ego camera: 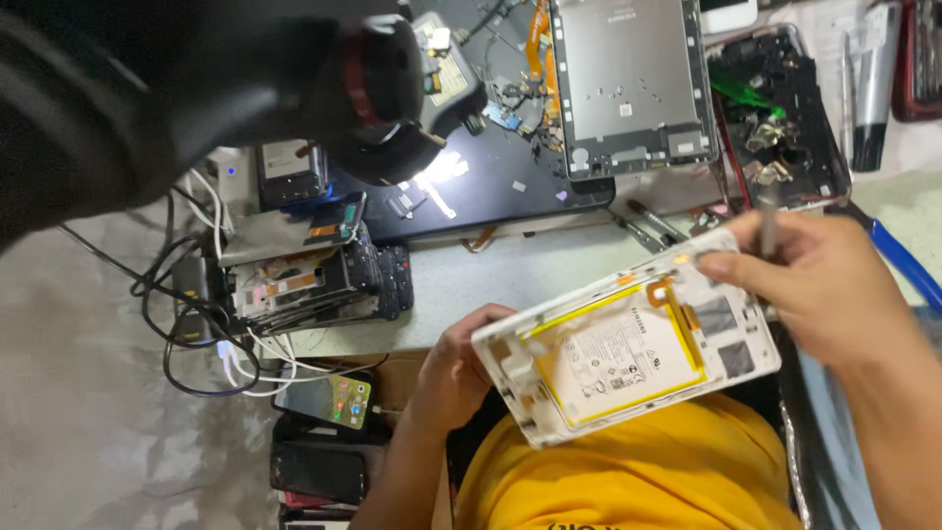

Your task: The person disassembles a smartphone, using a screwdriver to remove screws and tweezers to detach internal components. They carefully lift the battery and remove adhesive strips, then place the device on the workbench.

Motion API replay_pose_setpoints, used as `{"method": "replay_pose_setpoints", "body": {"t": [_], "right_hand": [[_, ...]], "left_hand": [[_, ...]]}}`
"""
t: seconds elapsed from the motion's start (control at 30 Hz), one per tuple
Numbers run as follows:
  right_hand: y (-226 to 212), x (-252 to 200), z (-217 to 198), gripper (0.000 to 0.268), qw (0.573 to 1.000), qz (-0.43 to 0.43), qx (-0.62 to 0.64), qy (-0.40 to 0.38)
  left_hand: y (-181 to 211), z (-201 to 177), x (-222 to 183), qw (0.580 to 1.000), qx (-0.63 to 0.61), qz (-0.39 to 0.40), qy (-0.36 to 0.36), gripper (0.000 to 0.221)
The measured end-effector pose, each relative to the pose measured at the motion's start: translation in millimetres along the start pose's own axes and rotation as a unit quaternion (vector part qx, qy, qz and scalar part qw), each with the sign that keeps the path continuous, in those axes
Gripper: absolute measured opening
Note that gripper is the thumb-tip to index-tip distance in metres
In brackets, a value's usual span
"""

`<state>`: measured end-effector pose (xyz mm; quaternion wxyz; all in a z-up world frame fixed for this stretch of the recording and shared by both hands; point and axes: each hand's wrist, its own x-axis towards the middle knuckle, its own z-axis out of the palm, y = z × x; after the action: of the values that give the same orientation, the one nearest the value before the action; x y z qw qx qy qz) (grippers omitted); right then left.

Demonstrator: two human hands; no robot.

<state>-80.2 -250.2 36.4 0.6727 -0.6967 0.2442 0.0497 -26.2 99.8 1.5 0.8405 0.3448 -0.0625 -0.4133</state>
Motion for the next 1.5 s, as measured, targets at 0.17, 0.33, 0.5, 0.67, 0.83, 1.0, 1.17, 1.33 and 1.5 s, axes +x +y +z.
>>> {"method": "replay_pose_setpoints", "body": {"t": [0.17, 0.33, 0.5, 0.67, 0.83, 1.0, 1.17, 1.33, 1.5], "right_hand": [[-53, 16, 21, 0.017, 0.979, 0.026, -0.182, -0.092], [-94, 10, 42, 0.02, 0.96, -0.054, -0.248, -0.118], [-76, -13, 8, 0.019, 0.938, -0.29, -0.187, 0.018], [-21, -33, -13, 0.029, 0.962, -0.262, 0.079, 0.02], [5, -57, -6, 0.024, 0.968, -0.219, 0.094, 0.08], [1, -63, 5, 0.01, 0.96, -0.24, 0.098, 0.104], [-7, -61, 12, 0.007, 0.961, -0.252, 0.05, 0.105], [-14, -73, 14, 0.012, 0.91, -0.37, -0.161, 0.094], [3, -72, 12, 0.005, 0.919, -0.346, -0.15, 0.118]], "left_hand": [[15, 18, 21, 0.957, 0.257, -0.097, -0.096, 0.057], [9, 38, 47, 0.947, 0.277, -0.153, -0.056, 0.044], [-9, 34, 47, 0.973, 0.221, -0.064, 0.002, 0.042], [-31, 31, 37, 0.978, 0.189, 0.018, 0.086, 0.041], [-37, 35, 29, 0.971, 0.217, 0.026, 0.099, 0.04], [-45, 43, 29, 0.975, 0.2, 0.024, 0.093, 0.039], [-49, 43, 27, 0.973, 0.206, 0.028, 0.098, 0.039], [-55, 41, 25, 0.972, 0.205, 0.042, 0.107, 0.04], [-63, 38, 22, 0.971, 0.208, 0.047, 0.109, 0.043]]}}
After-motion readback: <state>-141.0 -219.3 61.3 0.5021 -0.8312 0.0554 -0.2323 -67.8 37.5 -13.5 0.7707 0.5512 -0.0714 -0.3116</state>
